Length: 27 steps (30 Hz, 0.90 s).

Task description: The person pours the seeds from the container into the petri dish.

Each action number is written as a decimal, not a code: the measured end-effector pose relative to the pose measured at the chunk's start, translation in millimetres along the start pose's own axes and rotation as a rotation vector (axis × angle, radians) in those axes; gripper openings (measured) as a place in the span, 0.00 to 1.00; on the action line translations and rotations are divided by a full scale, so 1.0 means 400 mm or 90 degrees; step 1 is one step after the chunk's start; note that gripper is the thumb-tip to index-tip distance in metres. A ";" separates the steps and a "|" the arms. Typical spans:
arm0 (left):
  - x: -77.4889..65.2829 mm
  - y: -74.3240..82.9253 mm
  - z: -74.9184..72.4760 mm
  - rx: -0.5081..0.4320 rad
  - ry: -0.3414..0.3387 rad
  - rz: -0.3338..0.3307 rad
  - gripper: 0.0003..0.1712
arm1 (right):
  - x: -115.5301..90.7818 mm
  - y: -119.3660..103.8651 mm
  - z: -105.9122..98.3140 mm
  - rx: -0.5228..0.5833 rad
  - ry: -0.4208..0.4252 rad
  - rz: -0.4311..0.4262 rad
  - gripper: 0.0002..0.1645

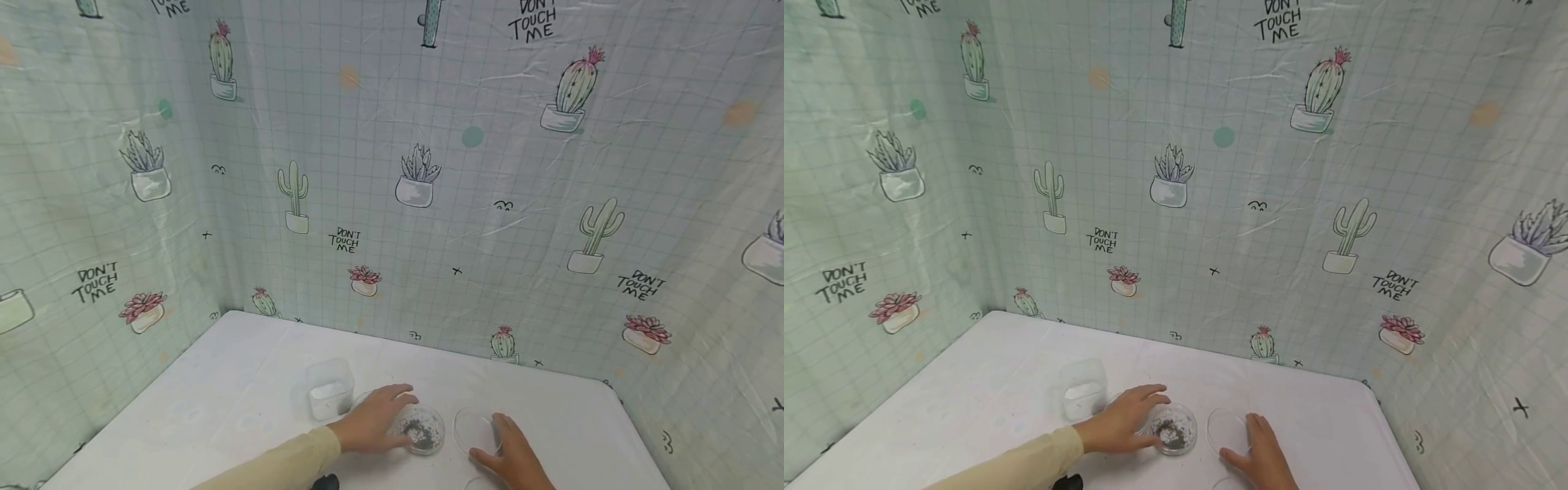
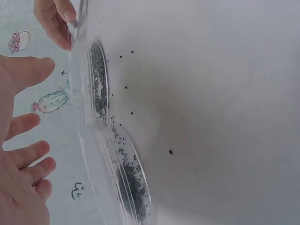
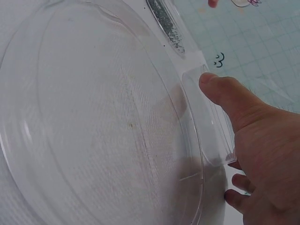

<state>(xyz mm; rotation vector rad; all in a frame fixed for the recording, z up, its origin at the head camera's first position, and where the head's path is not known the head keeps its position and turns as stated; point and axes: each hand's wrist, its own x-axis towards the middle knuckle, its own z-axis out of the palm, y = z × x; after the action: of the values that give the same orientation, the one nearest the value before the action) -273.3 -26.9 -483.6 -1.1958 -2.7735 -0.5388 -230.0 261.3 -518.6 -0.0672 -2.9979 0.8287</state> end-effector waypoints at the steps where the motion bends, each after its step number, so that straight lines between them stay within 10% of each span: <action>1: -0.002 0.000 -0.004 0.005 0.008 0.004 0.34 | 0.000 -0.001 0.000 -0.002 0.000 -0.002 0.61; 10: -0.025 -0.010 -0.035 -0.003 0.087 0.010 0.31 | -0.005 -0.007 0.001 -0.003 -0.005 -0.015 0.59; 27: -0.056 -0.046 -0.074 -0.002 0.109 -0.038 0.31 | -0.011 0.010 0.006 0.002 -0.005 -0.004 0.60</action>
<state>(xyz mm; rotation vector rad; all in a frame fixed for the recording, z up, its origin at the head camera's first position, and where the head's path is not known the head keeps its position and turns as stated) -273.1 -64.5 -465.8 -1.0184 -2.6713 -0.6188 -225.6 263.4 -522.8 -0.0538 -3.0020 0.8361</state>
